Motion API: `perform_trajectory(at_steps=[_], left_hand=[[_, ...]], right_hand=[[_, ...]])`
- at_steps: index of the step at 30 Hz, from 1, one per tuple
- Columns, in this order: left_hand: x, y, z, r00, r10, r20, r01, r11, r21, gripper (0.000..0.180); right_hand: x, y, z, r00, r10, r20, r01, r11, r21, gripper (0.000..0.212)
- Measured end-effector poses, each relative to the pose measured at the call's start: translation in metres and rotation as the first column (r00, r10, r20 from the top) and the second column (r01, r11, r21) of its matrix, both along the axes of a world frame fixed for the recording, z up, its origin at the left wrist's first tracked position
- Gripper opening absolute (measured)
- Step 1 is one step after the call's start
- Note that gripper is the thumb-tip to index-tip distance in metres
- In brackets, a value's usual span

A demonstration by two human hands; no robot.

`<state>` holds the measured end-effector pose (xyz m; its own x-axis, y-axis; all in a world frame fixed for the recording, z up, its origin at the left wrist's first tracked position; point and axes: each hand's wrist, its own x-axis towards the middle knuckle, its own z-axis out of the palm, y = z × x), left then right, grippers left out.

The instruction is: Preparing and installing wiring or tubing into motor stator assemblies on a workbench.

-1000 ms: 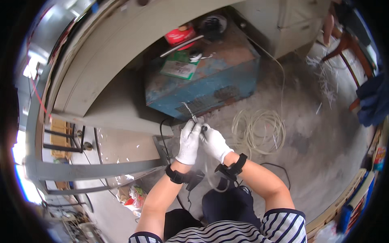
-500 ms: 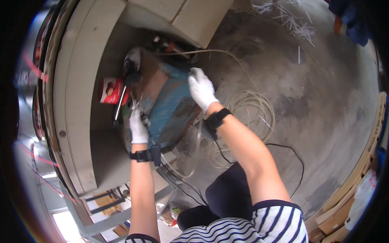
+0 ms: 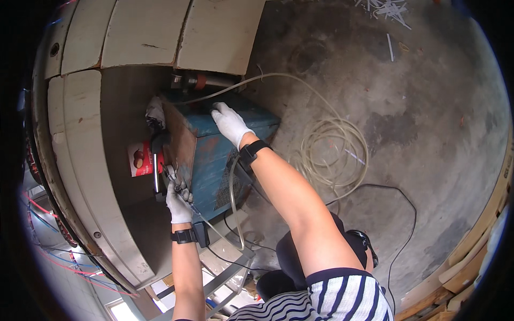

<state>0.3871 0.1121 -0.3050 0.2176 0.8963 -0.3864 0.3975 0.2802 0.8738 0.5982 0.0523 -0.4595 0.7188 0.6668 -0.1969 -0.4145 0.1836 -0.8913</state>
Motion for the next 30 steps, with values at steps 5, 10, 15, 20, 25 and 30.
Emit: perform_trajectory(at_steps=[5,10,15,20,25,30], left_hand=[[-0.002,0.002,0.001,0.999,-0.040,0.006,0.040,0.999,-0.016,0.021],[0.000,0.000,-0.003,1.000,0.014,-0.017,-0.014,1.000,0.020,0.022],[0.002,-0.003,0.003,1.000,-0.019,0.005,0.019,1.000,0.008,0.022],[-0.002,0.004,-0.002,0.999,-0.042,0.029,0.040,0.998,0.042,0.022],[-0.004,0.002,-0.004,0.991,-0.133,0.014,0.131,0.987,0.096,0.021],[-0.003,-0.001,-0.004,0.993,-0.117,0.019,0.114,0.989,0.097,0.021]], right_hand=[[0.005,0.005,-0.004,0.995,0.066,0.078,-0.069,0.997,0.045,0.042],[0.008,0.002,-0.002,0.969,0.113,0.221,-0.111,0.994,-0.023,0.042],[0.017,-0.002,0.017,0.899,0.123,0.421,-0.101,0.992,-0.074,0.043],[0.035,0.003,0.029,0.797,0.254,0.548,-0.202,0.967,-0.155,0.044],[0.030,-0.002,0.030,0.774,0.304,0.555,-0.247,0.953,-0.177,0.053],[0.012,-0.017,0.028,0.924,0.202,0.324,-0.165,0.977,-0.139,0.052]])
